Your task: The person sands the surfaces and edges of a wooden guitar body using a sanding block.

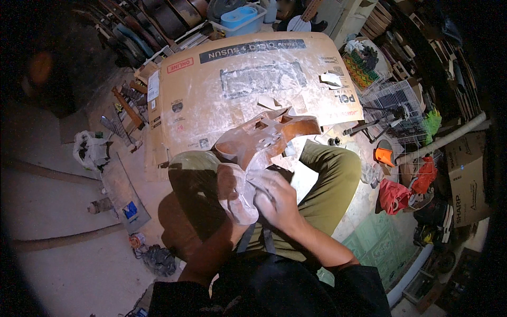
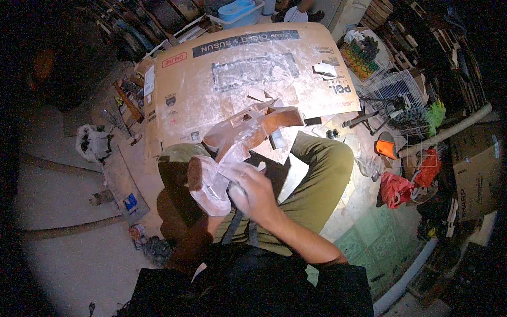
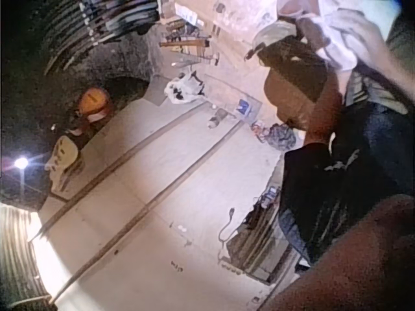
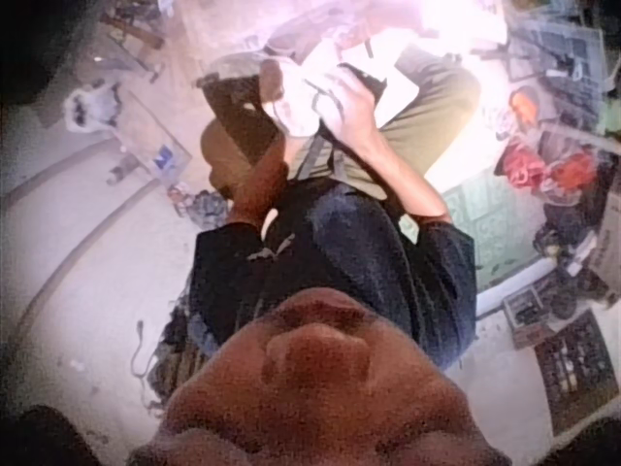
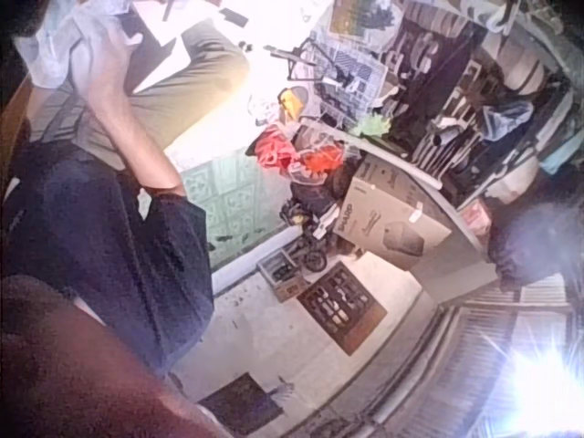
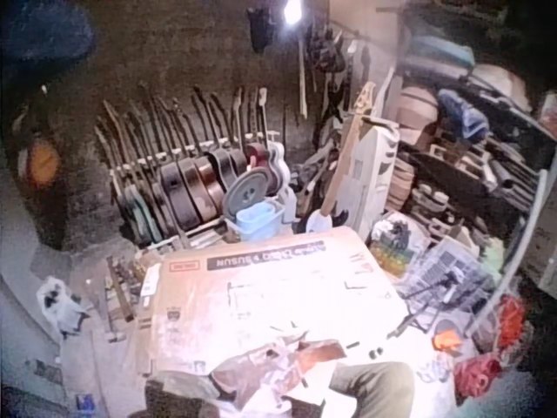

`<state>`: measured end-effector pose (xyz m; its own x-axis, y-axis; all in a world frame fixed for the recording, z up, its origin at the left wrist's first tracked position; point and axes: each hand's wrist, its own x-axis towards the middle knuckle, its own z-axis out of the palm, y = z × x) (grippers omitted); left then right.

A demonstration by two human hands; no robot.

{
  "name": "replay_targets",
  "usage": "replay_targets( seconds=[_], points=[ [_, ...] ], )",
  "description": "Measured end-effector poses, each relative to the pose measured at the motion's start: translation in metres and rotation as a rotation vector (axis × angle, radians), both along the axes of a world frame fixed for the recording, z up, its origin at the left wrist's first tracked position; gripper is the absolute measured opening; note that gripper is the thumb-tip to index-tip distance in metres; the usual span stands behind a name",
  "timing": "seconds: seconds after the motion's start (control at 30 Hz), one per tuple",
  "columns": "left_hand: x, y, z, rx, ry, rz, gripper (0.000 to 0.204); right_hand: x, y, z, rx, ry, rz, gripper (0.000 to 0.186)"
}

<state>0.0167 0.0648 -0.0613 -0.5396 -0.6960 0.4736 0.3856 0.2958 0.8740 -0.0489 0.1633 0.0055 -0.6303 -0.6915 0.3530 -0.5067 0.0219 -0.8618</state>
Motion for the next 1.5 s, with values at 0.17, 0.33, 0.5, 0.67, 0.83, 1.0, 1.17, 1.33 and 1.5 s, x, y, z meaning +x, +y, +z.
replay_targets(
  seconds=[0.17, 0.33, 0.5, 0.67, 0.83, 1.0, 1.17, 1.33, 1.5],
  points=[
    [0.001, 0.000, -0.001, 0.020, -0.007, 0.000, 0.035, 0.000, 0.003, -0.001, 0.075, -0.027, -0.043, 0.038],
    [0.002, 0.001, -0.003, 0.033, -0.015, -0.015, 0.035, -0.021, 0.000, -0.018, 0.122, 0.061, -0.109, 0.038],
    [0.002, -0.001, -0.002, 0.042, -0.018, -0.027, 0.036, -0.004, 0.006, -0.019, 0.072, 0.045, -0.058, 0.037],
    [0.001, -0.002, -0.007, 0.068, -0.021, -0.040, 0.037, 0.009, 0.008, -0.008, 0.047, 0.008, -0.030, 0.039],
    [0.002, -0.002, -0.008, 0.081, -0.026, -0.028, 0.037, -0.010, 0.006, -0.025, 0.141, -0.002, -0.125, 0.035],
    [0.002, -0.003, -0.008, 0.097, -0.036, -0.034, 0.038, -0.009, 0.012, -0.043, 0.071, 0.096, -0.120, 0.038],
    [0.004, -0.007, -0.008, 0.123, -0.045, -0.022, 0.039, 0.015, 0.007, -0.003, -0.024, -0.050, -0.016, 0.037],
    [0.005, -0.007, -0.011, 0.147, -0.052, -0.021, 0.039, -0.003, 0.004, -0.017, 0.069, 0.039, -0.102, 0.038],
    [0.002, -0.007, -0.010, 0.182, -0.055, -0.028, 0.040, -0.012, 0.006, -0.037, 0.082, 0.098, -0.134, 0.037]
  ],
)
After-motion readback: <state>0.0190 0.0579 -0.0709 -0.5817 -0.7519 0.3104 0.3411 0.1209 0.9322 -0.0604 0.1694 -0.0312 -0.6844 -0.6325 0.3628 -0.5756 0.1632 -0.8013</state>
